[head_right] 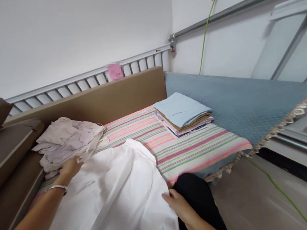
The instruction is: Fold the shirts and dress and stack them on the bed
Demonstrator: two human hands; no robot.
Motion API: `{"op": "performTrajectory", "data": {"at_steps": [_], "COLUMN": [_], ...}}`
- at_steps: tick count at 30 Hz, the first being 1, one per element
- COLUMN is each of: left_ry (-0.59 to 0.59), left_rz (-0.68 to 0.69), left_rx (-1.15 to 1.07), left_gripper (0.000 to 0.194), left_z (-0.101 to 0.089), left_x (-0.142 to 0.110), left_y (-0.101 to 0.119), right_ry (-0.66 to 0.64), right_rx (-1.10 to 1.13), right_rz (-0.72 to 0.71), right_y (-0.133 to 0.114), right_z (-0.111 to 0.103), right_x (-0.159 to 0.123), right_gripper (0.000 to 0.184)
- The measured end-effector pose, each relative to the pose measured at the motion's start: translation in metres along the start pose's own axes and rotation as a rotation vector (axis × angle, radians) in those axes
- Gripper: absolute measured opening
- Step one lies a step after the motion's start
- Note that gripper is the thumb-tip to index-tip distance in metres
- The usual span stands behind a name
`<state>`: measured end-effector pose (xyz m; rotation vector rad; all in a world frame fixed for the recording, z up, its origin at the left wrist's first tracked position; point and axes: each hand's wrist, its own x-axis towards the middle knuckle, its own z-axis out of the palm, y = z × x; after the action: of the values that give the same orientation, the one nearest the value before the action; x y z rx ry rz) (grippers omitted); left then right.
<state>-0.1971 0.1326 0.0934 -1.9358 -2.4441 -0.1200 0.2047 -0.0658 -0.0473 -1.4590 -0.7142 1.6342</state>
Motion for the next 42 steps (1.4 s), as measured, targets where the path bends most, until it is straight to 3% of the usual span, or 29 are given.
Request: {"op": "performTrajectory", "data": {"at_steps": [7, 11, 16, 20, 24, 28, 34, 39, 42], "left_ry": [-0.106, -0.148, -0.244, -0.255, -0.197, -0.106, 0.155, 0.530, 0.785], "left_rz": [0.231, 0.266, 0.245, 0.274, 0.368, 0.392, 0.346, 0.294, 0.286], "left_rx": [-0.022, 0.001, 0.030, -0.024, -0.153, -0.269, -0.593, -0.791, -0.742], "left_gripper": [0.048, 0.048, 0.037, 0.028, 0.028, 0.033, 0.043, 0.060, 0.064], "left_z": [0.033, 0.051, 0.070, 0.055, 0.006, -0.062, -0.177, -0.273, -0.318], "left_x": [0.018, 0.038, 0.056, 0.057, 0.046, 0.026, -0.010, -0.064, -0.104], "left_y": [0.089, 0.124, 0.144, 0.139, 0.117, 0.087, 0.036, 0.005, -0.006], "right_ry": [0.055, 0.074, 0.081, 0.124, 0.021, -0.036, -0.065, 0.009, 0.107], "right_rx": [0.089, 0.110, 0.029, -0.024, 0.020, -0.121, -0.529, -0.697, -0.706], "right_rz": [0.007, -0.022, 0.005, 0.125, 0.147, -0.047, -0.548, -0.907, -1.120], "right_y": [-0.025, -0.028, -0.033, -0.034, -0.035, -0.063, -0.177, -0.283, -0.336], "right_z": [0.002, 0.009, 0.010, 0.008, 0.012, 0.017, 0.033, 0.056, 0.066], "right_x": [0.023, 0.032, 0.041, 0.048, 0.053, 0.053, 0.021, -0.036, -0.075], "right_gripper": [0.048, 0.046, 0.045, 0.035, 0.032, 0.026, 0.024, 0.030, 0.029]}}
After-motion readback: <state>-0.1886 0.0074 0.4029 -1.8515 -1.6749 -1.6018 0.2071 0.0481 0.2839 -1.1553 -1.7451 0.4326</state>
